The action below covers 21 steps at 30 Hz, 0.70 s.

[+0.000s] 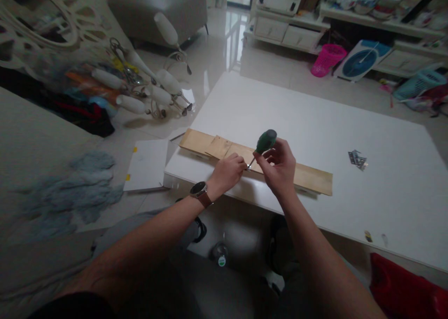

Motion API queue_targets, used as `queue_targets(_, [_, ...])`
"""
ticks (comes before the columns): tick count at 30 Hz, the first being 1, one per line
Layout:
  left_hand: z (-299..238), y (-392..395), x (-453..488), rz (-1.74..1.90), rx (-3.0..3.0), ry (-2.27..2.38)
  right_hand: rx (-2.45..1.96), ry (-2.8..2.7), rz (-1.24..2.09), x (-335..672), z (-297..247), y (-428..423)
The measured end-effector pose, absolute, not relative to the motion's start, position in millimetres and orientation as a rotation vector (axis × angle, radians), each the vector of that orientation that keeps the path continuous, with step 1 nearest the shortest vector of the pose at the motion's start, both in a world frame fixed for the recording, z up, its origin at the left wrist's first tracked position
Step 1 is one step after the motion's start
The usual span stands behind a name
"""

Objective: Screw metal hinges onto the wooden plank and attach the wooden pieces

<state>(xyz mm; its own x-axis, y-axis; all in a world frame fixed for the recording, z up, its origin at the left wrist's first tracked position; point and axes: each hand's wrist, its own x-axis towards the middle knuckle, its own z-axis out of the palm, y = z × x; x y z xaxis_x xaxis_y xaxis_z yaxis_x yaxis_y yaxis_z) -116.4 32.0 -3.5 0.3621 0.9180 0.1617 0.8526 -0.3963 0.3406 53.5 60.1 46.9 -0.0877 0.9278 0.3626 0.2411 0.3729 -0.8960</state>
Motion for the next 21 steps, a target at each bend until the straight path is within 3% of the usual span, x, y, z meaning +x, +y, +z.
queue_targets(21, [-2.4, 32.8, -117.0, 0.491, 2.441, 1.584, -1.084, -1.555, 0.83, 54.9, 46.6, 59.3])
